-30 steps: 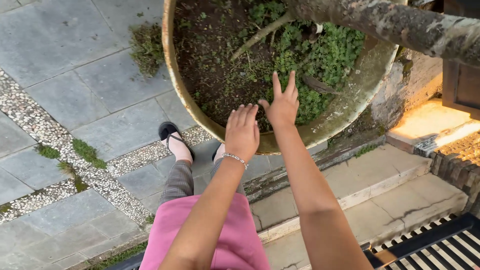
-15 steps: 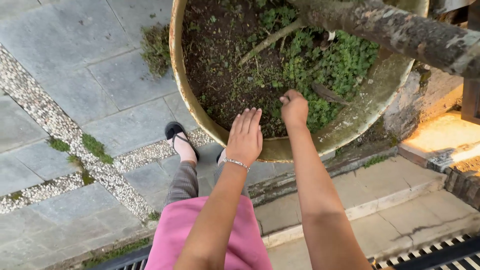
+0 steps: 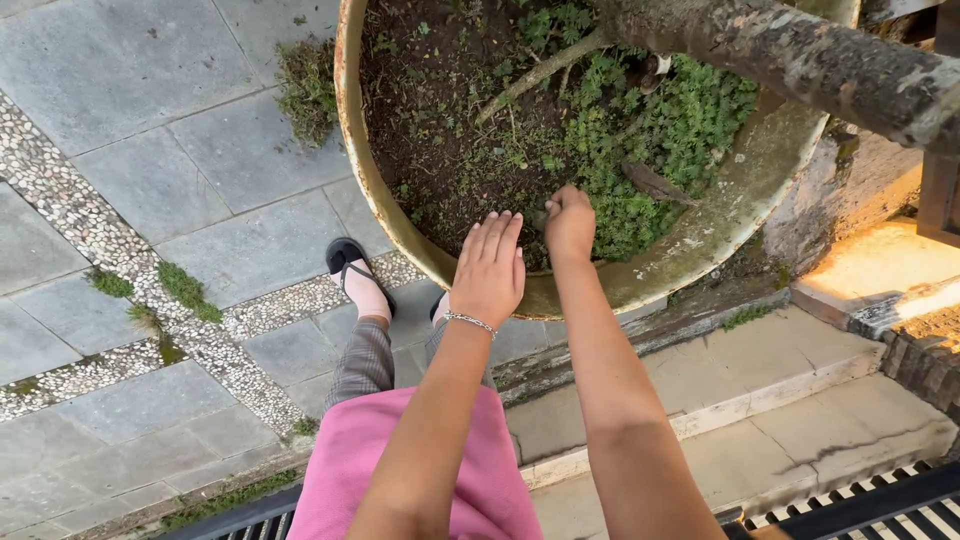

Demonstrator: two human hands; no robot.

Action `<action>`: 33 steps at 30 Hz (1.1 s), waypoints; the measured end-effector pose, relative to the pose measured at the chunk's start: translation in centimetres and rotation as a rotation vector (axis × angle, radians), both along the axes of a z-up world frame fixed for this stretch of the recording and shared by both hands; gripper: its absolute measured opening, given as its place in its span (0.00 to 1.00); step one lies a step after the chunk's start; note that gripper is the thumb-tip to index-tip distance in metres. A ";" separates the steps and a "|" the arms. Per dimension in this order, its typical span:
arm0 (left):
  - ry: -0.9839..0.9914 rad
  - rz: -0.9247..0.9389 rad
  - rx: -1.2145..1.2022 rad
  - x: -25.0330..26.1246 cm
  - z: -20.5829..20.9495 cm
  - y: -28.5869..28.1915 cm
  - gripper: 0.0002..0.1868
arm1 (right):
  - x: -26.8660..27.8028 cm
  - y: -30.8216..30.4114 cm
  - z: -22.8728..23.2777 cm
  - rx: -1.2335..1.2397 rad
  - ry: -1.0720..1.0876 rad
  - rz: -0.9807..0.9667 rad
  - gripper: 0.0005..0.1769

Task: The recorder is removing weeds from a large plant pot containing a tree.

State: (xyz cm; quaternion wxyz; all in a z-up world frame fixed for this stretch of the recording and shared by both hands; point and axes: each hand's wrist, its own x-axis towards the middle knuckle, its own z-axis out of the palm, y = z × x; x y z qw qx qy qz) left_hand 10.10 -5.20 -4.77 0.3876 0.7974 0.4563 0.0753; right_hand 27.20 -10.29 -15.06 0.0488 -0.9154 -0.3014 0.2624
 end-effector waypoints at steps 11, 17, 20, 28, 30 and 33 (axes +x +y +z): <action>0.022 -0.021 -0.014 0.0 -0.2 -0.2 0.26 | 3.0 1.7 5.7 -0.142 0.263 -0.345 0.09; 0.005 -0.006 -0.013 -0.1 -0.2 -0.3 0.26 | 2.6 1.9 0.5 -0.041 -0.133 0.149 0.15; 0.007 -0.002 -0.018 0.0 0.0 -0.1 0.26 | 3.4 2.7 1.0 -0.181 0.019 0.047 0.07; 0.023 -0.028 -0.021 0.1 0.0 -0.3 0.27 | 3.6 3.4 4.7 -0.093 0.190 -0.243 0.09; 0.023 -0.020 -0.032 0.1 -0.3 -0.2 0.28 | 3.0 3.6 3.0 -0.336 0.268 0.079 0.09; 0.008 -0.016 -0.035 0.0 0.0 0.1 0.27 | 2.8 5.9 4.3 -0.123 0.217 -0.209 0.09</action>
